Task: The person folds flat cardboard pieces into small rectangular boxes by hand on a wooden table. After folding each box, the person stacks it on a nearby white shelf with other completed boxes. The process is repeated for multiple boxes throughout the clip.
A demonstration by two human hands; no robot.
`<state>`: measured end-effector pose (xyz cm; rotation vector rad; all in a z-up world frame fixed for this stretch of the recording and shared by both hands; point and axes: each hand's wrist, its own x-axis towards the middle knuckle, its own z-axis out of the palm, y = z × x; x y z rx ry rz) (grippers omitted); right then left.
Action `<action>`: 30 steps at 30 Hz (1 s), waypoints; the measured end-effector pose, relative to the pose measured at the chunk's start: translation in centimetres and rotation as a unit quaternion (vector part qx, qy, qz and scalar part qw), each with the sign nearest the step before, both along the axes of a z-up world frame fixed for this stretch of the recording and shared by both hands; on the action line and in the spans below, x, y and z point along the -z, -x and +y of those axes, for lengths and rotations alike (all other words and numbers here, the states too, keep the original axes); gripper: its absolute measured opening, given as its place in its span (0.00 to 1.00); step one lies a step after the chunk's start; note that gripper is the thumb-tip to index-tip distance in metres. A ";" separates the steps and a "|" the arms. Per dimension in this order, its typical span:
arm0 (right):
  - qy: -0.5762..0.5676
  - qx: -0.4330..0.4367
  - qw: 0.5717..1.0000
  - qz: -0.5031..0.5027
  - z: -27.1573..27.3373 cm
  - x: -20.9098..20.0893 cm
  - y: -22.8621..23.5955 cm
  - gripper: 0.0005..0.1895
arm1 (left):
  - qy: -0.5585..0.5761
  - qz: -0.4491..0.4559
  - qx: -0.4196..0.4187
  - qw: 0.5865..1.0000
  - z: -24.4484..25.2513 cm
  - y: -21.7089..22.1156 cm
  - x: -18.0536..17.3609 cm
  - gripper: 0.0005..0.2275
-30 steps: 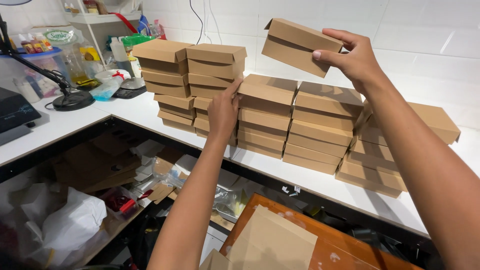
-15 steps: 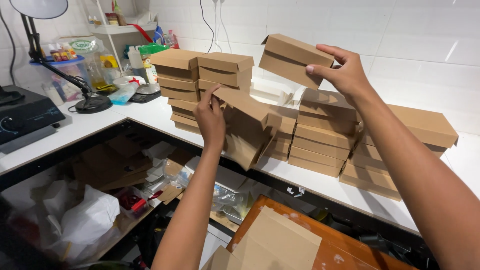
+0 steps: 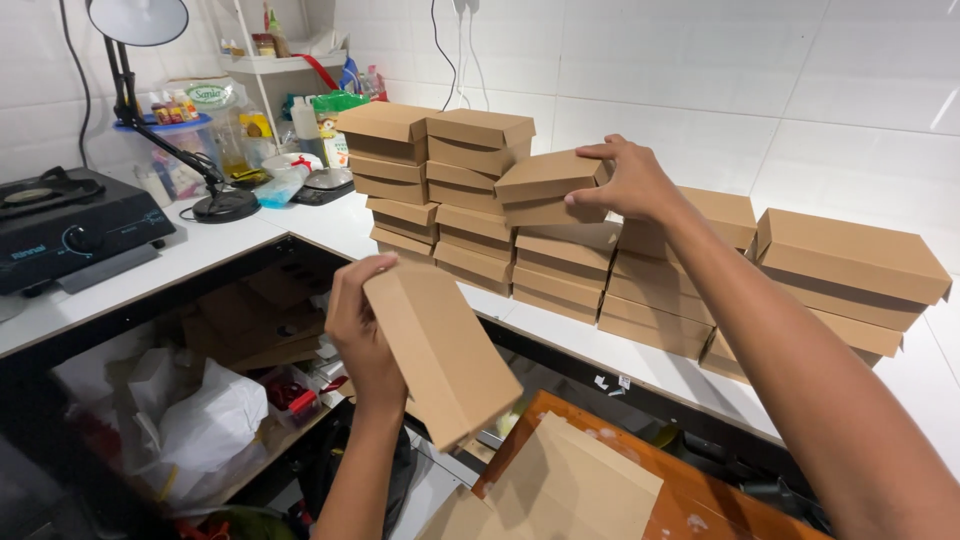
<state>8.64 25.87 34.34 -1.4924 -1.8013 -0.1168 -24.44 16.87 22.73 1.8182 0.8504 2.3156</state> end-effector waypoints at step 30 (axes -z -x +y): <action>0.044 0.073 0.944 -0.318 0.5 3.4 4.2 0.44 | 0.108 0.271 -0.173 0.941 -14.7 7.1 9.1 0.18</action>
